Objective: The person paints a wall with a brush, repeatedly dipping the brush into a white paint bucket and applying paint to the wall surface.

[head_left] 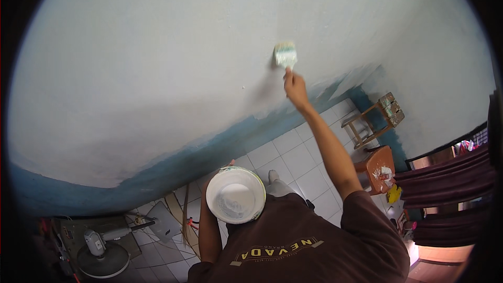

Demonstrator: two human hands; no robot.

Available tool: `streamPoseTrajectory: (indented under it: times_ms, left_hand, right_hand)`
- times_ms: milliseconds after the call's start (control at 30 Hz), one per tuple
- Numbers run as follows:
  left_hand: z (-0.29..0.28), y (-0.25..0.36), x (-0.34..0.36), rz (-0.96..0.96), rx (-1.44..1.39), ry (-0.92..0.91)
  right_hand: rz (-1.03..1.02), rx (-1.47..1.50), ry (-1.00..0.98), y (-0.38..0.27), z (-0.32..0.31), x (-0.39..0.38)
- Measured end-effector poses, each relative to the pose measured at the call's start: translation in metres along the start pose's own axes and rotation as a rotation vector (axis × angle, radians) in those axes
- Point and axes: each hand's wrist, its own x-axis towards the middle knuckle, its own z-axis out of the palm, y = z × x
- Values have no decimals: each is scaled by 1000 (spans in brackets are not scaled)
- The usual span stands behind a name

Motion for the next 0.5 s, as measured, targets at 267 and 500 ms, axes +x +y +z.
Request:
streamPoseTrajectory:
  times_ms: [267,500]
  left_hand:
    - [29,-1,-2,-9,-23,47]
    - [-42,-4,19,-50,27,44]
  right_hand:
    - [435,-10,-321,98,-19,-37]
    - [282,368,-336,-95,-68,22]
